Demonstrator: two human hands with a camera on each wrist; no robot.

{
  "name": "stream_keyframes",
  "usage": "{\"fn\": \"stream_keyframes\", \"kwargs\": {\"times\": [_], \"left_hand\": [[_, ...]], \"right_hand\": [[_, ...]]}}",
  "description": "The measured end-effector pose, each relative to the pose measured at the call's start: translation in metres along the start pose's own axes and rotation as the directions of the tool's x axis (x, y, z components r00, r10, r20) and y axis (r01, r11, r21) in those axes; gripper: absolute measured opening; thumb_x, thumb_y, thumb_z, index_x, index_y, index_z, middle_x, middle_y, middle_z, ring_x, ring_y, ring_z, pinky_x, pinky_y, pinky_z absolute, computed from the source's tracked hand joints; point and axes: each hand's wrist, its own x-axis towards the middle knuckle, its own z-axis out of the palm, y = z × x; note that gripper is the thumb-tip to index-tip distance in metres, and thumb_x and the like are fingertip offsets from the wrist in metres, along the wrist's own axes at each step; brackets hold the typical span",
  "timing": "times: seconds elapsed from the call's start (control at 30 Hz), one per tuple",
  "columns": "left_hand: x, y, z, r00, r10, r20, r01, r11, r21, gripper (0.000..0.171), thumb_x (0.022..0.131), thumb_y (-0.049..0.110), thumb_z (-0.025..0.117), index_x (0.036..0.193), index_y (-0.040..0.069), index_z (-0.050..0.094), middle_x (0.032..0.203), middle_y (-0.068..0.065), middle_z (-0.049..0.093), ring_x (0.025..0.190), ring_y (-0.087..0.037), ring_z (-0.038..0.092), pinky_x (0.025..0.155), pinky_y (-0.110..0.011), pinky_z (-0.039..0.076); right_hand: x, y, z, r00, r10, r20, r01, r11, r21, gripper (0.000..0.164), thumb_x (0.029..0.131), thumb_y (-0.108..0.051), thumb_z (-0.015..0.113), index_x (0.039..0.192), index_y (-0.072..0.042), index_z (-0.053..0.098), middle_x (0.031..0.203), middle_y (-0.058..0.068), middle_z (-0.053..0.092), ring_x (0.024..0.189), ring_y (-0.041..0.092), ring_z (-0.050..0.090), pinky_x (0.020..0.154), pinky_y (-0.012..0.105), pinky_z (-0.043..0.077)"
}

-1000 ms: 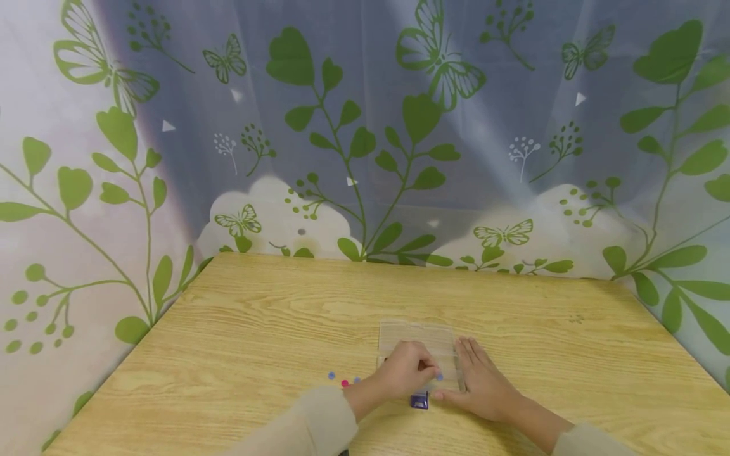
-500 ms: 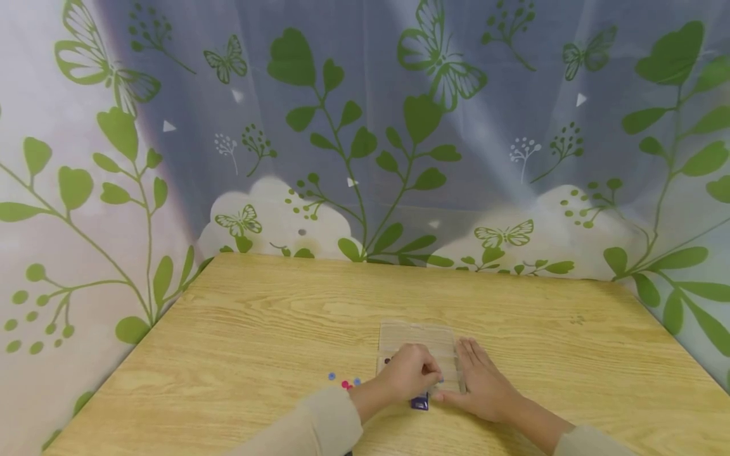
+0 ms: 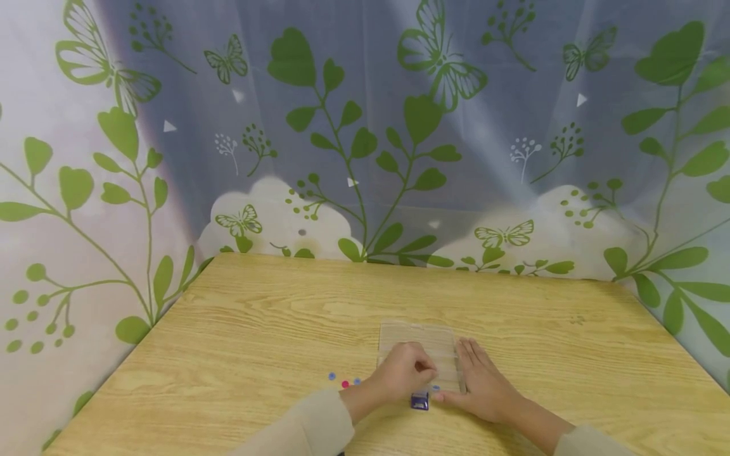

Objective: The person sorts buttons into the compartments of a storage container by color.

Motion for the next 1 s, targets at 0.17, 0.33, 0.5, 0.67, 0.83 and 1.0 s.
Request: {"fn": "stream_keyframes", "kwargs": {"times": [0.17, 0.33, 0.5, 0.67, 0.83, 1.0], "left_hand": [[-0.005, -0.004, -0.008, 1.0, -0.016, -0.006, 0.016, 1.0, -0.022, 0.006, 0.083, 0.004, 0.066, 0.081, 0.002, 0.071, 0.077, 0.0, 0.063, 0.067, 0.003, 0.048, 0.063, -0.01, 0.044], [-0.009, -0.009, -0.016, 0.999, -0.004, -0.032, 0.003, 0.999, -0.044, 0.005, 0.082, 0.004, 0.066, 0.082, 0.001, 0.07, 0.078, -0.001, 0.062, 0.069, 0.002, 0.049, 0.064, -0.01, 0.044], [-0.016, -0.018, -0.025, 0.998, 0.035, -0.061, -0.039, 0.997, -0.062, 0.006, 0.083, 0.002, 0.064, 0.082, -0.001, 0.07, 0.079, -0.005, 0.063, 0.07, 0.001, 0.05, 0.064, -0.012, 0.045], [-0.022, -0.026, -0.035, 0.997, 0.014, -0.081, -0.021, 0.997, -0.078, 0.007, 0.084, 0.002, 0.064, 0.084, -0.001, 0.07, 0.079, -0.005, 0.063, 0.07, 0.0, 0.051, 0.066, -0.013, 0.046], [-0.026, -0.033, -0.04, 0.993, 0.011, -0.117, -0.02, 0.997, -0.074, 0.006, 0.082, 0.001, 0.064, 0.083, -0.002, 0.07, 0.079, -0.006, 0.064, 0.069, -0.004, 0.052, 0.064, -0.015, 0.046], [-0.029, -0.035, -0.043, 0.992, -0.001, -0.129, -0.008, 0.997, -0.074, 0.007, 0.082, 0.001, 0.065, 0.085, -0.002, 0.07, 0.079, -0.007, 0.064, 0.069, -0.005, 0.052, 0.064, -0.015, 0.046]], "right_hand": [[0.001, 0.002, 0.003, 1.0, 0.01, -0.012, -0.01, 1.0, -0.003, 0.106, 0.079, -0.065, 0.055, 0.138, 0.016, 0.021, 0.146, 0.035, 0.019, 0.137, 0.049, 0.013, 0.109, 0.06, 0.018], [0.001, 0.003, 0.005, 1.0, 0.021, -0.017, -0.021, 1.0, -0.007, 0.106, 0.079, -0.067, 0.054, 0.139, 0.015, 0.022, 0.146, 0.034, 0.02, 0.138, 0.048, 0.013, 0.11, 0.058, 0.017], [0.001, 0.001, 0.004, 1.0, 0.023, -0.007, -0.023, 1.0, -0.005, 0.106, 0.079, -0.066, 0.054, 0.14, 0.014, 0.02, 0.147, 0.033, 0.019, 0.138, 0.047, 0.012, 0.11, 0.058, 0.016], [0.001, 0.001, 0.003, 0.999, 0.032, -0.006, -0.032, 0.999, -0.019, 0.107, 0.079, -0.068, 0.053, 0.14, 0.014, 0.02, 0.147, 0.033, 0.019, 0.138, 0.047, 0.012, 0.111, 0.057, 0.016], [0.001, 0.001, 0.003, 1.0, 0.025, -0.015, -0.025, 0.999, -0.029, 0.107, 0.079, -0.068, 0.053, 0.14, 0.014, 0.021, 0.147, 0.033, 0.02, 0.138, 0.047, 0.014, 0.111, 0.056, 0.016], [0.001, 0.002, 0.004, 1.0, 0.024, -0.02, -0.024, 0.999, -0.025, 0.107, 0.079, -0.068, 0.053, 0.14, 0.014, 0.021, 0.147, 0.032, 0.019, 0.138, 0.047, 0.013, 0.111, 0.056, 0.016]]}}
